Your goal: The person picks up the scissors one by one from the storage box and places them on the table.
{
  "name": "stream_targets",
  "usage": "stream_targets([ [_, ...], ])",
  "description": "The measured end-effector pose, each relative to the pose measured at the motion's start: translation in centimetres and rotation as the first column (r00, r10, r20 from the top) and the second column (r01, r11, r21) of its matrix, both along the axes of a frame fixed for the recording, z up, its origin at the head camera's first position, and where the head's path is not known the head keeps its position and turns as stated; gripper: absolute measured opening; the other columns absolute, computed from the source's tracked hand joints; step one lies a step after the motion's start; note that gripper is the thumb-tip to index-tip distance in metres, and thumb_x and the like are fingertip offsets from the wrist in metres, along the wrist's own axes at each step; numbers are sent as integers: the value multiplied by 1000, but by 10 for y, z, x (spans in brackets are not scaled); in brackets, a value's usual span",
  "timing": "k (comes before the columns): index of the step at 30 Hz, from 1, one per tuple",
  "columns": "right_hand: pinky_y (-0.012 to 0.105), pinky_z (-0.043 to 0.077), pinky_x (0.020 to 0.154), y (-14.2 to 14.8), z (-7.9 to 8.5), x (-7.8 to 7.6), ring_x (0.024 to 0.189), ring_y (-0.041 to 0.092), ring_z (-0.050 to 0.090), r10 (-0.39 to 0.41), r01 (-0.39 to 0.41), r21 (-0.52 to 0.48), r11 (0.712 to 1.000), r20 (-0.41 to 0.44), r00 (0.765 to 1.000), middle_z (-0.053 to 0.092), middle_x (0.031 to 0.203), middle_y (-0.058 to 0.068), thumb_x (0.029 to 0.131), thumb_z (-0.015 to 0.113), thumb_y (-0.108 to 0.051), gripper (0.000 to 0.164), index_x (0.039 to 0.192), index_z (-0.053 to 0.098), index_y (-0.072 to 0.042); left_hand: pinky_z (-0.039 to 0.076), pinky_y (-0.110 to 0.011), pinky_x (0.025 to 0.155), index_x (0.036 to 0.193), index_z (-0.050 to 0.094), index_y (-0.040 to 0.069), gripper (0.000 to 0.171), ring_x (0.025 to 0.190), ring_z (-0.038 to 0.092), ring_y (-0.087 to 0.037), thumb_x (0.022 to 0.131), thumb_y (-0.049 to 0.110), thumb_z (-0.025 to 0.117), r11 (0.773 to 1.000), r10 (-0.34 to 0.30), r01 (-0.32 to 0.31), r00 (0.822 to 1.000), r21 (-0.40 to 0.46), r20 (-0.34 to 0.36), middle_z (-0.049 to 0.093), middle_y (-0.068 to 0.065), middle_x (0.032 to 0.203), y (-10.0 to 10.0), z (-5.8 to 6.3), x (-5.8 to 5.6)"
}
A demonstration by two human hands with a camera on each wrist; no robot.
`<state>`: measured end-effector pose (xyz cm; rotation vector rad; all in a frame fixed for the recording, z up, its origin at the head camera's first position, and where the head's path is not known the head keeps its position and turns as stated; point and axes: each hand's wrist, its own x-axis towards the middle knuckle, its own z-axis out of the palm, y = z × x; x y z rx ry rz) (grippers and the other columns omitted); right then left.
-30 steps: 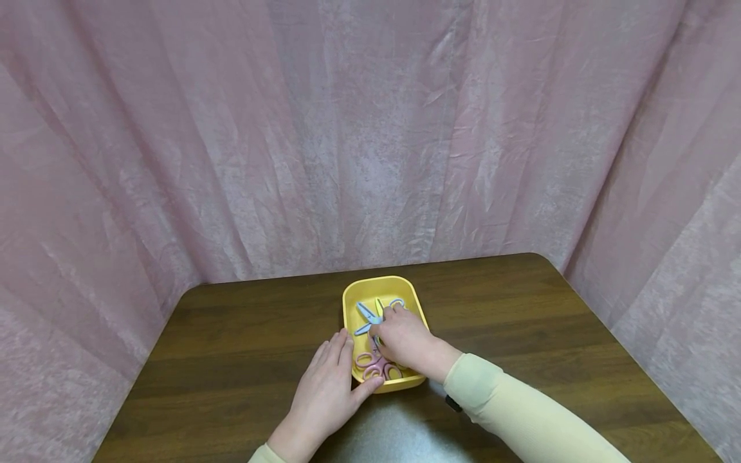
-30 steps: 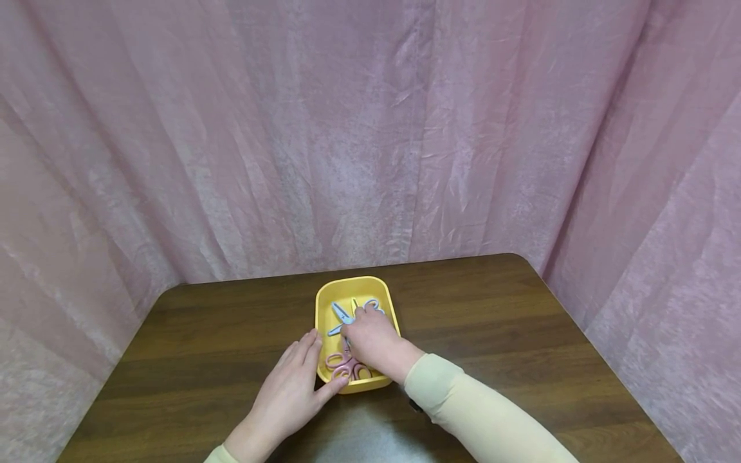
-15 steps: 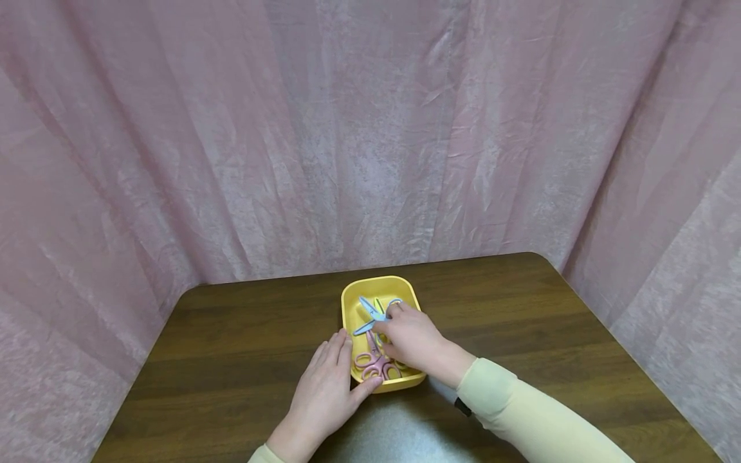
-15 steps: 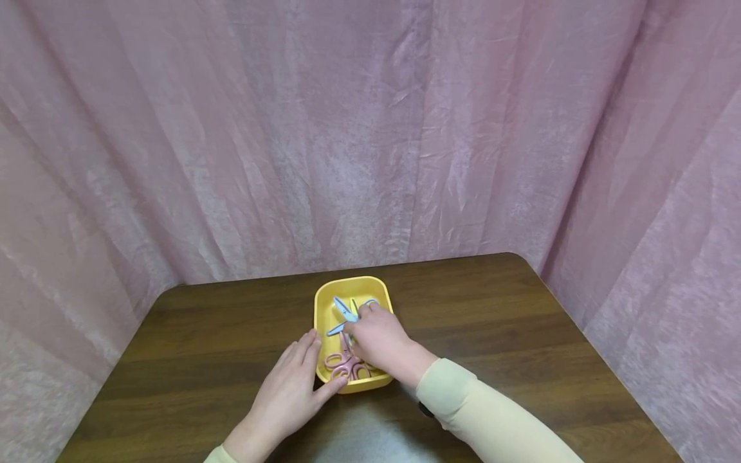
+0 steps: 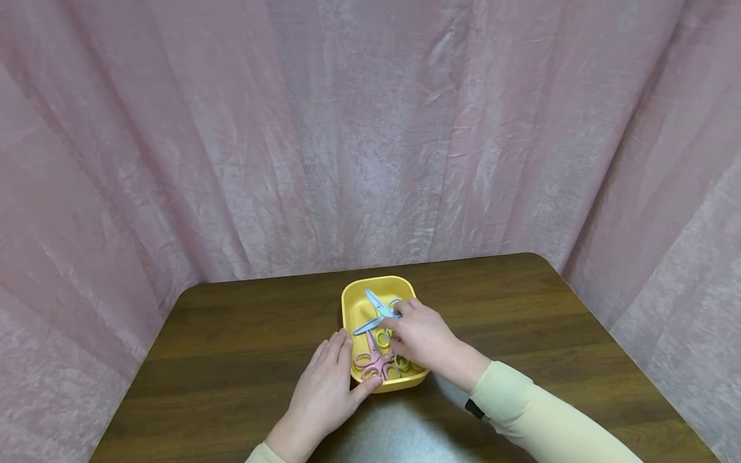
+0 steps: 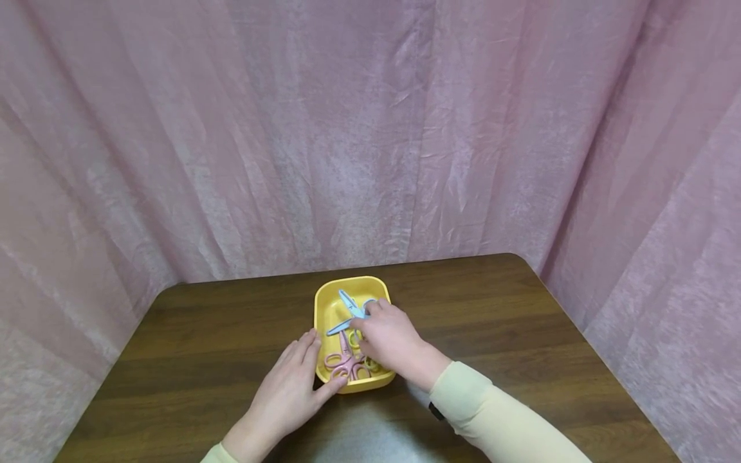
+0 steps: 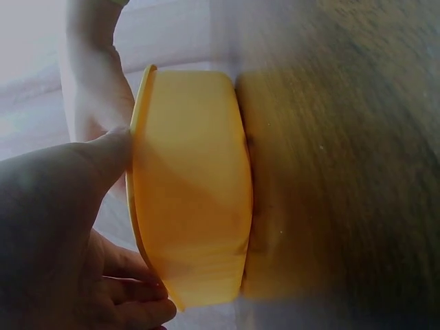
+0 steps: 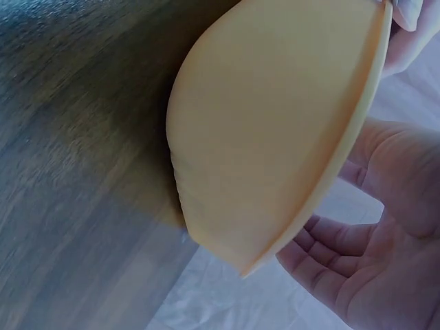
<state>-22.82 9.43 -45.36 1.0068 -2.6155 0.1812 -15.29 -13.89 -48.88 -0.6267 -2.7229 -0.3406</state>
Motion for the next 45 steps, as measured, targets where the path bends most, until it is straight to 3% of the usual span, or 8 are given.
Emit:
stream_targets([
  [11, 44, 61, 75, 16, 4, 4, 99, 31, 67, 2, -4, -48, 999, -44, 999, 73, 113, 14, 87, 90, -19, 31, 117, 84, -21, 43, -53, 122, 150, 57, -10, 90, 143, 55, -44, 98, 61, 77, 1000, 3, -3, 1000, 13, 31, 55, -29, 156, 2, 5, 4],
  [19, 49, 63, 79, 29, 9, 5, 104, 34, 68, -13, 8, -76, 997, -57, 998, 73, 115, 16, 90, 93, -25, 30, 118, 84, -19, 43, -54, 123, 148, 57, -11, 90, 143, 55, -44, 99, 61, 77, 1000, -7, 6, 1000, 17, 26, 55, -29, 155, 3, 7, 5],
  [23, 48, 62, 77, 39, 11, 4, 103, 33, 67, -33, 27, -95, 995, -63, 997, 72, 115, 14, 88, 96, -29, 34, 118, 85, -20, 43, -53, 123, 148, 57, -11, 90, 143, 55, -44, 99, 61, 77, 1000, -7, 6, 999, 16, 33, 55, -29, 155, 2, 7, 5],
  [38, 47, 60, 70, 78, 15, -3, 95, 33, 66, -111, 99, -112, 989, -104, 988, 71, 109, 13, 86, 92, -16, 30, 115, 84, -18, 42, -53, 124, 149, 56, -11, 90, 145, 53, -44, 99, 61, 76, 1000, 6, -8, 997, 22, 77, 53, -29, 157, 2, 9, 8],
  [45, 47, 59, 66, 96, 10, -6, 92, 32, 64, -176, 167, -116, 979, -70, 982, 70, 105, 10, 87, 91, -16, 27, 114, 83, -20, 42, -53, 123, 149, 56, -11, 90, 144, 54, -45, 99, 60, 76, 1000, 5, -6, 998, 19, 69, 53, -29, 157, 2, 9, 9],
])
